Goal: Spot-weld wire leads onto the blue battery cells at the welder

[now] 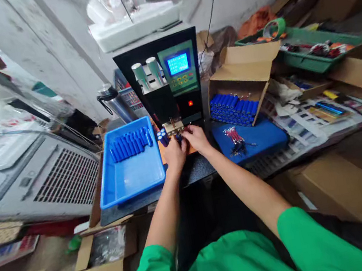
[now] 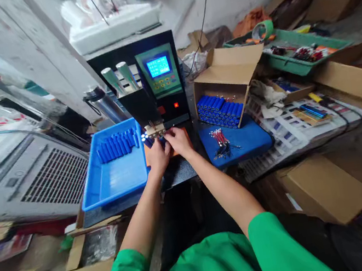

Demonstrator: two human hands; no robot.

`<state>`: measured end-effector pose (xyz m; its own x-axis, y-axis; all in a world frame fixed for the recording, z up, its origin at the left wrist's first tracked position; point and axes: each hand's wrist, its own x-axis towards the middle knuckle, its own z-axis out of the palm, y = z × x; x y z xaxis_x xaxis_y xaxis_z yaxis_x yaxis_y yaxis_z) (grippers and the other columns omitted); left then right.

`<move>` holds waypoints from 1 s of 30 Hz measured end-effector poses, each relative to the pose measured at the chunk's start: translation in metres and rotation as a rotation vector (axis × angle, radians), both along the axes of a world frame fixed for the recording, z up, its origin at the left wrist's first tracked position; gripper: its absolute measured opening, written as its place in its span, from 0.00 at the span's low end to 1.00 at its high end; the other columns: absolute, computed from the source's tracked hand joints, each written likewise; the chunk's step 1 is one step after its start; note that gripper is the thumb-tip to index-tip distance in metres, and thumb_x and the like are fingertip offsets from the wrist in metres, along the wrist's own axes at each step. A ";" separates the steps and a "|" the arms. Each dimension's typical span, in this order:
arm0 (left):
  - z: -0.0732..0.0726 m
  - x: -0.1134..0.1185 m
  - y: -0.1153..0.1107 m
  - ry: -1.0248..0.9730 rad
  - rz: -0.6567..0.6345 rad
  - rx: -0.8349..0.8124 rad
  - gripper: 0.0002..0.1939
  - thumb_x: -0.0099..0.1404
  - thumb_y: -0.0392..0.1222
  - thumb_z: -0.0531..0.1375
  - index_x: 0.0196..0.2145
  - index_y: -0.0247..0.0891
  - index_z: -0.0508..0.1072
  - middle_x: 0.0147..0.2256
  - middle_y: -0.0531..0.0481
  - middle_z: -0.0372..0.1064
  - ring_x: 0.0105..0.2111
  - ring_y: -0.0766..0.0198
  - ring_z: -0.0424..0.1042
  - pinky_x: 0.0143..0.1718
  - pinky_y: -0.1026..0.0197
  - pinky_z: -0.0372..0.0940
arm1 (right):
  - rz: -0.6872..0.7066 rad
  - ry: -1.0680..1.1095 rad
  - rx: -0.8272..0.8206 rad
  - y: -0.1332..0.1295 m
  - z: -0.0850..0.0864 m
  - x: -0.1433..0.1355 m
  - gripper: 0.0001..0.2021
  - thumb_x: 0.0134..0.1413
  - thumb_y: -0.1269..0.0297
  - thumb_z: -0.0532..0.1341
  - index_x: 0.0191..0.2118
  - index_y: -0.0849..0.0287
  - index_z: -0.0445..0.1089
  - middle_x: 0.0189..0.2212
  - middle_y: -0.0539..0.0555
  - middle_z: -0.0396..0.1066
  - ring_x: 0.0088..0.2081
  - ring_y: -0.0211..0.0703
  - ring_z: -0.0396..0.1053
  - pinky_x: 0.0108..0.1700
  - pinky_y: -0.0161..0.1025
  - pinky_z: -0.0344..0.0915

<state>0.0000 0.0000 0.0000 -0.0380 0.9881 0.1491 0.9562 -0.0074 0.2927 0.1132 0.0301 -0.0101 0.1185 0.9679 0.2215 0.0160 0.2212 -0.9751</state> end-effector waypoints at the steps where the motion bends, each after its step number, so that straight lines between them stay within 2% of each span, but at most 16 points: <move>1: 0.000 0.000 0.000 -0.003 0.002 -0.004 0.19 0.74 0.52 0.49 0.52 0.37 0.68 0.45 0.39 0.76 0.42 0.49 0.77 0.37 0.57 0.62 | 0.000 -0.012 0.002 0.000 0.000 0.000 0.10 0.52 0.58 0.61 0.27 0.59 0.69 0.27 0.51 0.74 0.31 0.42 0.68 0.37 0.36 0.63; 9: -0.001 0.000 -0.001 -0.024 -0.008 0.016 0.19 0.73 0.51 0.49 0.51 0.36 0.69 0.43 0.38 0.76 0.42 0.48 0.76 0.38 0.56 0.62 | -0.025 -0.045 -0.014 -0.003 -0.003 -0.003 0.09 0.54 0.58 0.62 0.31 0.59 0.71 0.30 0.53 0.76 0.34 0.45 0.71 0.38 0.38 0.65; 22: -0.003 0.000 -0.001 -0.035 -0.020 0.038 0.19 0.73 0.52 0.50 0.50 0.36 0.70 0.43 0.37 0.76 0.42 0.49 0.76 0.39 0.57 0.63 | -0.010 -0.008 -0.021 -0.001 -0.008 -0.003 0.11 0.53 0.56 0.62 0.29 0.58 0.70 0.28 0.52 0.74 0.33 0.45 0.70 0.36 0.37 0.65; 30: -0.002 0.000 -0.002 -0.007 -0.014 0.020 0.19 0.74 0.52 0.49 0.49 0.36 0.70 0.43 0.37 0.75 0.42 0.49 0.76 0.38 0.57 0.62 | -0.005 -0.003 -0.013 -0.004 -0.004 -0.002 0.10 0.53 0.57 0.62 0.28 0.58 0.70 0.27 0.52 0.74 0.31 0.44 0.70 0.35 0.37 0.64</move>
<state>0.0001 -0.0024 -0.0015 -0.0253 0.9854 0.1683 0.9538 -0.0267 0.2991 0.1112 0.0258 -0.0143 0.1230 0.9701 0.2090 0.0196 0.2082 -0.9779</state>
